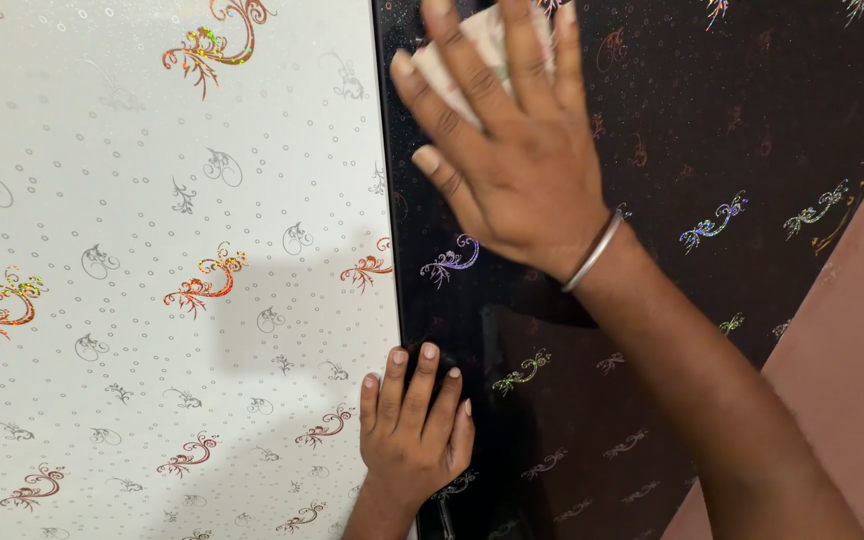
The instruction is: The person wipes the surface of a wardrobe cabinet using a small cloth. They clean the white patterned door and the adjacent dark glossy door, moving the cloth across the surfaces in repeated strokes.
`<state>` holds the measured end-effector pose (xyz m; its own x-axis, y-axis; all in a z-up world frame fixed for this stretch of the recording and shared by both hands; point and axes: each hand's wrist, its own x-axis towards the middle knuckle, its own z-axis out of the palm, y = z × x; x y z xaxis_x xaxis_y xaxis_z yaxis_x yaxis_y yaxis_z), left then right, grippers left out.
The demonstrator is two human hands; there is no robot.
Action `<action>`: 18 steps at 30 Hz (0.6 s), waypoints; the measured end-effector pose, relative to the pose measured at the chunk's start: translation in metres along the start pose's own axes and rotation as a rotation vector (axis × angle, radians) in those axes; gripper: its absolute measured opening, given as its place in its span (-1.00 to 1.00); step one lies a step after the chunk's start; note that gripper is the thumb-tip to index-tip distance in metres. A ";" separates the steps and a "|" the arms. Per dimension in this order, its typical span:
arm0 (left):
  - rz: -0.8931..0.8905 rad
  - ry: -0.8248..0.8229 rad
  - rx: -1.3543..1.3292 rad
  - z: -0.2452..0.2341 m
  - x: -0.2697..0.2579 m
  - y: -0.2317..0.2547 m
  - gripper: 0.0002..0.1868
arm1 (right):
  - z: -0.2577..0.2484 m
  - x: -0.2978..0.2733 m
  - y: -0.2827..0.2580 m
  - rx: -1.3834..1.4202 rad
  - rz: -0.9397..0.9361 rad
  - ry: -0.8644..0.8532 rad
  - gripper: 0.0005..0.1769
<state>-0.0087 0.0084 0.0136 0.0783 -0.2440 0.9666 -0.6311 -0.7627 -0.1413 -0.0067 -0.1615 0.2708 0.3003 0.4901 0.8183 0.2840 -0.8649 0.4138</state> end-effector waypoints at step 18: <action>0.008 -0.019 0.028 0.000 -0.001 0.000 -0.69 | 0.028 -0.049 -0.030 0.066 -0.255 0.008 -0.31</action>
<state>-0.0090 0.0088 0.0124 0.0879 -0.2611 0.9613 -0.6099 -0.7771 -0.1552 -0.0047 -0.1567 0.2070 0.2041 0.6903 0.6941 0.4083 -0.7044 0.5806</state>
